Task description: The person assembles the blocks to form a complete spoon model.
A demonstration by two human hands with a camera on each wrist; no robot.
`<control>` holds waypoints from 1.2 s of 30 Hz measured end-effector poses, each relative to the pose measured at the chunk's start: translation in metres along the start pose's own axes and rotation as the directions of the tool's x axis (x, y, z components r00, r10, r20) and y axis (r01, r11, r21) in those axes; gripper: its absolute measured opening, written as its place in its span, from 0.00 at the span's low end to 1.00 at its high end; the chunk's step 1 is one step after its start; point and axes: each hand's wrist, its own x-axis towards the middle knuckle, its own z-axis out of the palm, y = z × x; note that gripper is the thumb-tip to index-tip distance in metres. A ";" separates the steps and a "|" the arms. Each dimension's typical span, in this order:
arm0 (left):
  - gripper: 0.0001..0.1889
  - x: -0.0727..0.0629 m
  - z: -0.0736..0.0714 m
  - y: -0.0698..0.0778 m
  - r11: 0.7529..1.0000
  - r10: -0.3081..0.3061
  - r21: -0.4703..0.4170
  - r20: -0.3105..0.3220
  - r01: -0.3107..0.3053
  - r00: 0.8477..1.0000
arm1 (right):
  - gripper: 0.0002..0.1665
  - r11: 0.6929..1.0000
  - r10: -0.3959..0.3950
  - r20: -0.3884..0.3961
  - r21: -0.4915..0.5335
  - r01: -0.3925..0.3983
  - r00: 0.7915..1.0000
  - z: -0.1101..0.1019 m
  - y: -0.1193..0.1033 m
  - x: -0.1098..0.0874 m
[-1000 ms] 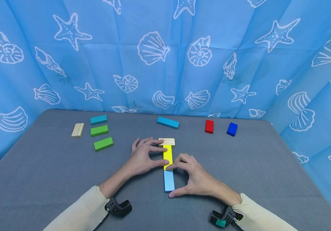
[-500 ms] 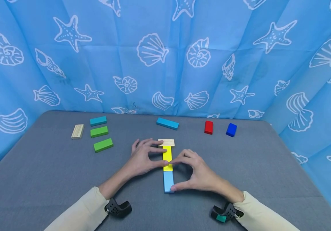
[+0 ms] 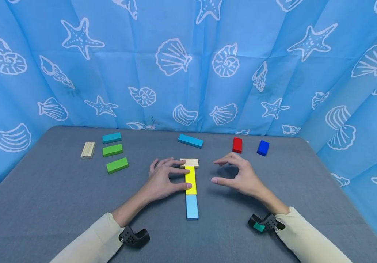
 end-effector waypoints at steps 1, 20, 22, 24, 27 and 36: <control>0.23 0.000 0.000 0.000 1.000 0.003 -0.002 0.001 -0.003 1.000 | 0.27 1.000 0.014 -0.016 -0.008 -0.014 1.000 -0.003 0.003 0.001; 0.23 -0.001 -0.001 -0.001 0.999 0.023 -0.024 0.005 -0.022 1.000 | 0.24 0.981 0.105 -0.290 -0.124 -0.146 0.951 -0.058 0.061 -0.001; 0.23 -0.001 -0.001 -0.002 0.999 0.025 -0.026 0.005 -0.025 1.000 | 0.25 0.976 0.116 -0.309 -0.140 -0.166 0.944 -0.062 0.065 -0.002; 0.23 -0.001 -0.002 -0.002 0.999 0.027 -0.026 0.005 -0.027 1.000 | 0.25 0.973 0.127 -0.329 -0.144 -0.182 0.936 -0.067 0.068 -0.003; 0.23 -0.001 -0.002 -0.002 0.999 0.027 -0.026 0.005 -0.027 1.000 | 0.25 0.968 0.146 -0.362 -0.140 -0.209 0.920 -0.074 0.072 -0.005; 0.23 -0.001 -0.002 0.000 0.999 0.033 -0.035 0.005 -0.033 0.999 | 0.31 0.934 0.256 -0.413 -0.128 -0.333 0.874 -0.091 0.091 -0.016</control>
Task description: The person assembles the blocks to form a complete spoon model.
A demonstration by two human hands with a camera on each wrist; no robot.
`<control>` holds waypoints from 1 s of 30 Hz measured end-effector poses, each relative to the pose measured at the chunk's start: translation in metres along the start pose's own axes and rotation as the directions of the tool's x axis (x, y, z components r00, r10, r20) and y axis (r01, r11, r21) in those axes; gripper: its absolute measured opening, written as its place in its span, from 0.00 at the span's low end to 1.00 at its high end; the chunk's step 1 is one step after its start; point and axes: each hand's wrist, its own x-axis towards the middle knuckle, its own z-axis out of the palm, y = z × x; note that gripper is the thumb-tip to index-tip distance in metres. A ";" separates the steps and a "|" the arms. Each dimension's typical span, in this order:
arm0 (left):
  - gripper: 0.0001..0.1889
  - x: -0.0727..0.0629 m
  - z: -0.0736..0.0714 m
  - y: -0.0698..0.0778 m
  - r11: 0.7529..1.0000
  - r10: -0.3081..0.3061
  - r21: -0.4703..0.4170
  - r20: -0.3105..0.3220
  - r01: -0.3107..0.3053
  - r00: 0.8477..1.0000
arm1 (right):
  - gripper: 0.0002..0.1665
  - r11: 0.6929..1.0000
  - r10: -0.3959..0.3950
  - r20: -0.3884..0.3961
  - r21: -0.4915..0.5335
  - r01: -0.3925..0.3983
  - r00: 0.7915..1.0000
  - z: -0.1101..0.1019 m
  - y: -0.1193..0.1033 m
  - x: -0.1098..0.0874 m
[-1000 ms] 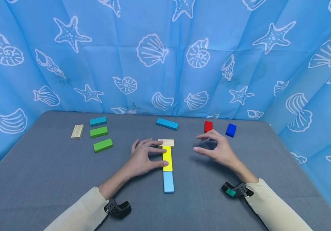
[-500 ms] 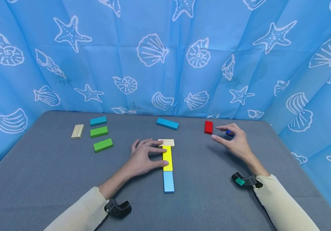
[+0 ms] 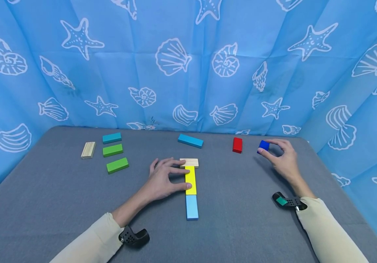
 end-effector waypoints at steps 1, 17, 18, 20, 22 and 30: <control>0.23 0.000 0.000 0.000 1.000 0.000 0.000 0.000 0.000 1.000 | 0.33 1.000 0.014 0.004 -0.007 -0.014 1.000 -0.001 0.002 0.000; 0.23 0.000 0.000 0.000 1.000 -0.015 0.002 0.003 0.015 1.000 | 0.51 0.969 0.163 0.173 -0.212 -0.125 0.971 -0.001 0.015 0.004; 0.23 0.000 0.000 0.000 1.000 -0.015 0.002 0.003 0.015 1.000 | 0.51 0.967 0.169 0.185 -0.224 -0.126 0.968 -0.001 0.015 0.004; 0.23 0.000 0.000 0.000 1.000 -0.013 0.002 0.002 0.013 1.000 | 0.51 0.962 0.169 0.204 -0.246 -0.116 0.964 0.000 0.016 0.005; 0.23 0.000 0.000 0.000 1.000 -0.013 0.002 0.002 0.013 1.000 | 0.51 0.957 0.168 0.217 -0.268 -0.107 0.962 0.001 0.016 0.006; 0.23 0.000 0.000 -0.001 1.000 -0.015 0.000 0.006 0.015 1.000 | 0.50 0.944 0.172 0.252 -0.318 -0.087 0.952 0.002 0.017 0.007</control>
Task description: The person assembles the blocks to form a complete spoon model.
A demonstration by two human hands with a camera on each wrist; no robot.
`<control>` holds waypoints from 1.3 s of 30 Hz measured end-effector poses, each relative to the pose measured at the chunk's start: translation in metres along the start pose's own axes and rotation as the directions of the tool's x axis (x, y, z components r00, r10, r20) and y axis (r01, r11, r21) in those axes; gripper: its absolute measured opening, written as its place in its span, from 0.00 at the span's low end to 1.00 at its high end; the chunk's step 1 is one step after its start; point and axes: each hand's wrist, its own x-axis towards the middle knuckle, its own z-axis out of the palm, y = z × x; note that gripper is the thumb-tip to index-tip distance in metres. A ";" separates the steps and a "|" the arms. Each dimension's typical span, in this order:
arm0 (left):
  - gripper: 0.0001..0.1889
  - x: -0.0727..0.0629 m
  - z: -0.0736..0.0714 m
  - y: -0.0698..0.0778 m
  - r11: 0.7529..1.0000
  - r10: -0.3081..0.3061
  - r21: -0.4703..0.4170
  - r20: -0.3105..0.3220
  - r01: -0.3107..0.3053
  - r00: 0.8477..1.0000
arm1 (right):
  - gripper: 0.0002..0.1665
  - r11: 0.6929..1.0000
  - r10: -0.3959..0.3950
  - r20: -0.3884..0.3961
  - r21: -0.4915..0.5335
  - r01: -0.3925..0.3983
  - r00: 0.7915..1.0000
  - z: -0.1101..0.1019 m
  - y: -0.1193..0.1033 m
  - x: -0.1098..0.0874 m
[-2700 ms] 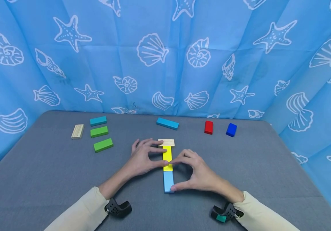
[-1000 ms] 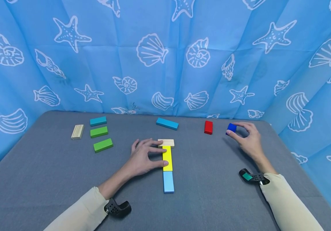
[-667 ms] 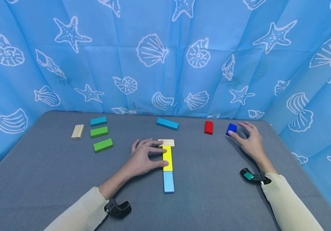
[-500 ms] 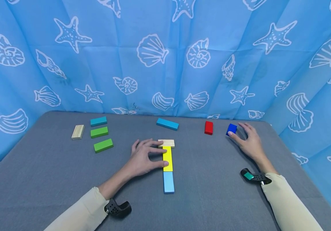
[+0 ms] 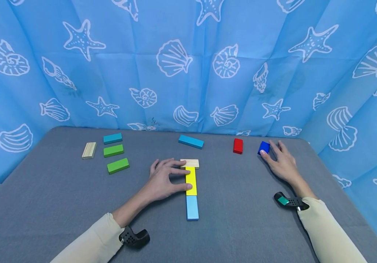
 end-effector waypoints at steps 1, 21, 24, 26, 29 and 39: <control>0.23 0.000 0.000 0.000 1.000 0.000 0.000 0.000 0.000 1.000 | 0.49 1.000 -0.001 0.002 -0.003 0.001 1.000 0.000 0.000 0.000; 0.23 0.000 0.001 -0.001 1.000 0.005 0.008 -0.002 -0.005 1.000 | 0.46 0.998 -0.014 -0.057 0.059 0.017 0.998 0.002 0.000 -0.004; 0.23 0.000 0.001 -0.001 1.000 0.008 0.006 -0.005 -0.008 1.000 | 0.48 0.998 -0.014 -0.048 0.055 0.017 0.999 0.001 0.000 -0.003; 0.23 0.000 0.001 -0.001 1.000 0.011 0.004 -0.007 -0.011 1.000 | 0.49 0.999 -0.022 -0.040 0.047 0.024 0.999 0.000 0.001 -0.003; 0.23 0.000 0.001 -0.001 1.000 0.011 0.005 -0.007 -0.011 1.000 | 0.49 0.999 -0.032 -0.035 0.042 0.033 0.999 0.000 0.001 -0.003; 0.23 0.000 0.001 -0.001 1.000 0.005 0.018 -0.004 -0.005 1.000 | 0.45 0.993 -0.037 -0.090 0.106 0.046 0.995 0.000 0.002 -0.004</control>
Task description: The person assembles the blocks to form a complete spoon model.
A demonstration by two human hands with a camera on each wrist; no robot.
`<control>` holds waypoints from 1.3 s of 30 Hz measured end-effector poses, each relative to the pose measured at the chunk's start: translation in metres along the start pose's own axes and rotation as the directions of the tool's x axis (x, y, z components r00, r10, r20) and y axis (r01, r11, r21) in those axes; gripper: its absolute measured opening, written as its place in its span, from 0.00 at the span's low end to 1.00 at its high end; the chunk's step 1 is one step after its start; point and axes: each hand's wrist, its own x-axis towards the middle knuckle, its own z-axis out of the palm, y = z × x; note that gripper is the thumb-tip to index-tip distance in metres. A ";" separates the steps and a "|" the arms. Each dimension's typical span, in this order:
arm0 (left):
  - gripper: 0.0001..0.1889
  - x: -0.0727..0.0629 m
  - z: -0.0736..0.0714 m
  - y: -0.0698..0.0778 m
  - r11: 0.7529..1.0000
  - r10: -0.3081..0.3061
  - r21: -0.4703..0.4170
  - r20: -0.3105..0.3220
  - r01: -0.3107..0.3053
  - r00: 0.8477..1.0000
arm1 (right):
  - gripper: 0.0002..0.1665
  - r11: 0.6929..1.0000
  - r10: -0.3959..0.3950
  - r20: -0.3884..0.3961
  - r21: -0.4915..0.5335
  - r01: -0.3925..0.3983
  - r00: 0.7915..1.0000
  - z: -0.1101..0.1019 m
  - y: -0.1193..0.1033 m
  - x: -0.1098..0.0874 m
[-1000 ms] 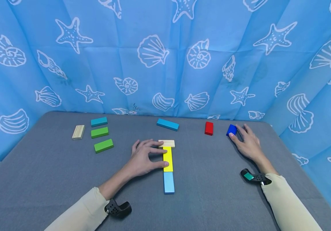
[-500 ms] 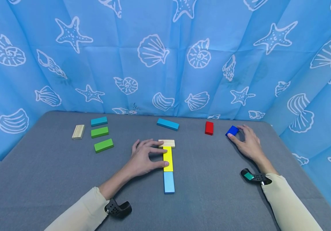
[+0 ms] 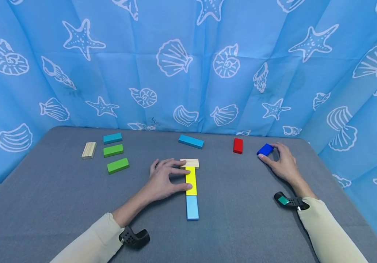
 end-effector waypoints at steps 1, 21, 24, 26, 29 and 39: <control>0.23 0.000 0.000 0.000 1.000 -0.001 0.000 0.001 0.001 1.000 | 0.46 1.000 0.005 0.000 0.010 -0.005 1.000 0.000 0.000 0.000; 0.23 0.000 -0.001 0.000 1.000 0.007 -0.006 0.003 -0.007 1.000 | 0.47 0.991 -0.036 0.040 0.129 0.031 0.999 -0.015 -0.040 -0.003; 0.23 0.000 -0.001 0.000 1.000 0.007 -0.006 0.003 -0.007 1.000 | 0.47 0.990 -0.063 0.046 0.128 0.057 0.997 -0.014 -0.050 -0.005; 0.23 0.000 -0.001 0.000 1.000 0.006 -0.007 0.004 -0.006 1.000 | 0.46 0.989 -0.089 0.049 0.125 0.083 0.995 -0.013 -0.057 -0.007; 0.23 0.000 -0.001 0.000 1.000 0.005 -0.010 0.003 -0.005 1.000 | 0.44 0.984 -0.133 0.055 0.126 0.126 0.990 -0.012 -0.068 -0.009; 0.23 0.000 -0.001 0.000 1.000 -0.010 -0.013 0.010 0.010 1.000 | 0.39 0.940 -0.271 0.079 0.238 0.246 0.959 -0.004 -0.098 -0.021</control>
